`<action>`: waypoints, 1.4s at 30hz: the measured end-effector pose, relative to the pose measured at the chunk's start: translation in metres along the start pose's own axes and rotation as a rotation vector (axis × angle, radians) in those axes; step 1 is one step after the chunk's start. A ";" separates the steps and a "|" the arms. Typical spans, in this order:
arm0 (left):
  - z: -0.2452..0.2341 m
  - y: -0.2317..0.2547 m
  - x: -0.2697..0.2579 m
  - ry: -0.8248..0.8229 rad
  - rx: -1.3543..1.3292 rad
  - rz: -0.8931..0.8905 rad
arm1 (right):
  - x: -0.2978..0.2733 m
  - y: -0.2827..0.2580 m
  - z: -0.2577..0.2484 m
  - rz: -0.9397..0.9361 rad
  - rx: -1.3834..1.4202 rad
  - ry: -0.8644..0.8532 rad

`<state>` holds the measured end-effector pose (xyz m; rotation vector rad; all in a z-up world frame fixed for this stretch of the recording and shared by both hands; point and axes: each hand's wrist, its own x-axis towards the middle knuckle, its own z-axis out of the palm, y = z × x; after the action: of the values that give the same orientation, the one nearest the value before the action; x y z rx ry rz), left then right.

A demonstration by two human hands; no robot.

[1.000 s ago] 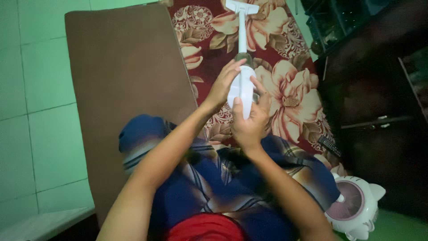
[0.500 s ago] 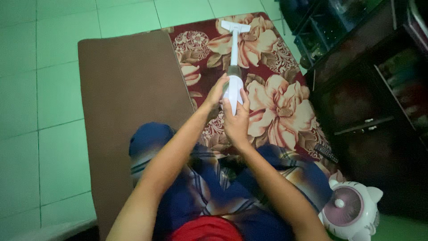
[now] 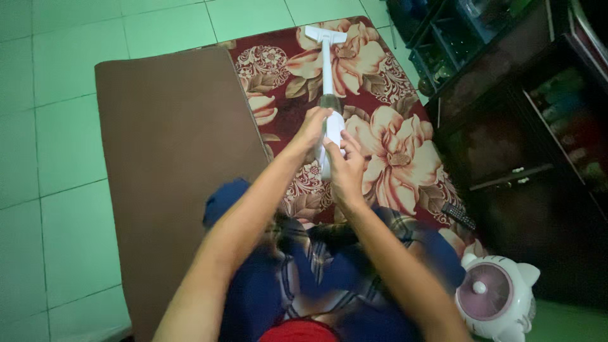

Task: The person attaches a nozzle to a white handheld vacuum cleaner and checks the unit while sitting and standing on a floral rug.

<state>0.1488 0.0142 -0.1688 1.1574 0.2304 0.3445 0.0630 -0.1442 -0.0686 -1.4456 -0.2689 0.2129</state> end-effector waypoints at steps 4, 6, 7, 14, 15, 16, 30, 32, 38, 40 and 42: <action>0.020 0.077 -0.015 -0.011 0.002 -0.215 | 0.026 -0.036 0.015 0.010 -0.030 -0.058; 0.027 0.103 -0.011 -0.040 0.081 -0.168 | 0.033 -0.056 0.018 0.065 -0.089 -0.097; 0.030 0.112 -0.010 -0.039 0.083 -0.177 | 0.037 -0.066 0.016 0.006 -0.274 -0.128; 0.025 0.149 -0.002 -0.106 0.363 -0.248 | 0.055 -0.063 0.013 -0.095 -0.240 -0.202; 0.023 0.153 -0.001 -0.097 0.402 -0.265 | 0.054 -0.058 0.014 -0.130 -0.221 -0.185; 0.025 0.155 0.002 -0.095 0.441 -0.279 | 0.055 -0.054 0.012 -0.114 -0.227 -0.178; 0.057 0.168 0.044 0.020 0.376 -0.352 | 0.098 -0.062 0.012 -0.122 -0.191 -0.099; 0.058 0.163 0.050 0.022 0.370 -0.331 | 0.103 -0.067 0.016 -0.100 -0.175 -0.049; 0.061 0.168 0.052 -0.009 0.206 -0.261 | 0.108 -0.086 0.015 0.062 -0.133 -0.096; 0.059 0.171 0.054 -0.070 0.167 -0.193 | 0.108 -0.083 0.018 0.011 -0.155 -0.106; 0.054 0.166 0.060 -0.063 0.124 -0.216 | 0.114 -0.074 0.021 -0.230 -0.249 -0.121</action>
<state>0.1987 0.0506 0.0054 1.2499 0.3223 0.1040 0.1636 -0.0986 0.0130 -1.6347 -0.5734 0.0810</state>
